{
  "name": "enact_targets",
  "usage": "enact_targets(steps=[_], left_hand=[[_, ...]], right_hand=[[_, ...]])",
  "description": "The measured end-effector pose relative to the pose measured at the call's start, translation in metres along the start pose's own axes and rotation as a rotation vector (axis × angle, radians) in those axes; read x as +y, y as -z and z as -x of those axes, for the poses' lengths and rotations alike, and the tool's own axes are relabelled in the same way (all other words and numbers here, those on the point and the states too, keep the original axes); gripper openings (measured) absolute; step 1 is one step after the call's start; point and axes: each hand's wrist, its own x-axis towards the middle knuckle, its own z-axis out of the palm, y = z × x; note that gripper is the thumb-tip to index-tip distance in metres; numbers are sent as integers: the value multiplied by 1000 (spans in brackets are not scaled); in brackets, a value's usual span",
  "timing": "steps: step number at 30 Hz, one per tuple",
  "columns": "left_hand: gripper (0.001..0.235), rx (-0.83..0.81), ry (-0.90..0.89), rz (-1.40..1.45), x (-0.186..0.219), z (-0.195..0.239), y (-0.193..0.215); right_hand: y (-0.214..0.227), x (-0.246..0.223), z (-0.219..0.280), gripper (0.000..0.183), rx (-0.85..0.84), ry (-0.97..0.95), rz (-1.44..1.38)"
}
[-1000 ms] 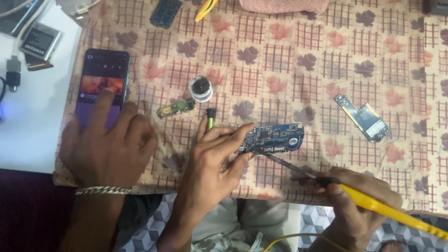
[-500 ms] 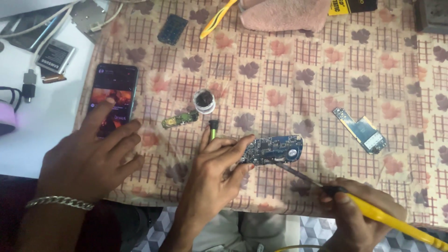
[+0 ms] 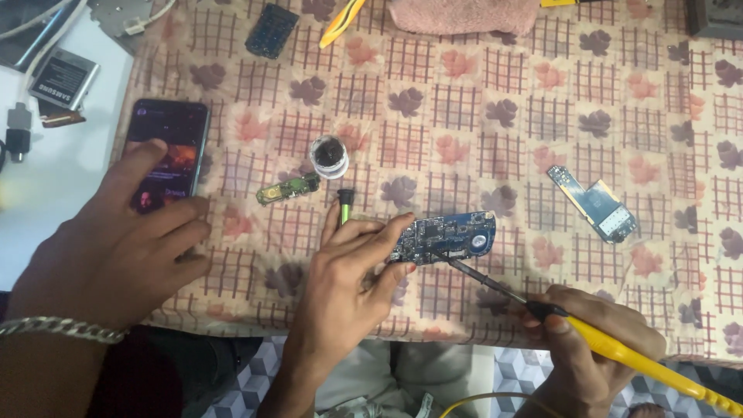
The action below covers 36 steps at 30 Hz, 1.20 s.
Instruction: The person uses a soldering iron to apply heat to a small circuit board held in the left hand. The person repeatedly touches the iron to specific points on the board while a smartphone plays a video nearby.
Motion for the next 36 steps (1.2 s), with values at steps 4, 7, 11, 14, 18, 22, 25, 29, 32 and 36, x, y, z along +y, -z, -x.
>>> enact_targets(steps=[4, 7, 11, 14, 18, 22, 25, 29, 32, 36], left_hand=[[57, -9, 16, 27, 0, 0, 0], [58, 4, -35, 6, -4, 1, -2], [60, -30, 35, 34, -7, 1, -5], [59, -14, 22, 43, -6, 2, -4], [60, -4, -1, 21, -3, 1, -3], [60, -8, -7, 6, -2, 0, -2], [60, -3, -12, 14, -3, 1, -3], [58, -11, 8, -10, -6, 1, -6], [58, -10, 11, -10, -9, 3, -8], [57, -24, 12, -17, -12, 2, -9]], right_hand=[[-2, -13, 12, 34, 14, -148, -38], [-2, -16, 24, 28, 74, -318, -184], [-1, 1, 23, 24, 80, -186, -156], [4, 12, 18, 29, -29, 16, 80], [4, 19, 13, 28, -41, 17, -42], [5, 15, 10, 17, -58, -270, -378], [7, 14, 10, 8, -49, -340, -359], [4, 13, 17, 10, 41, -388, -472], [3, 14, 22, 14, 36, -182, -239], [3, 11, 25, 17, 69, -419, -403]])
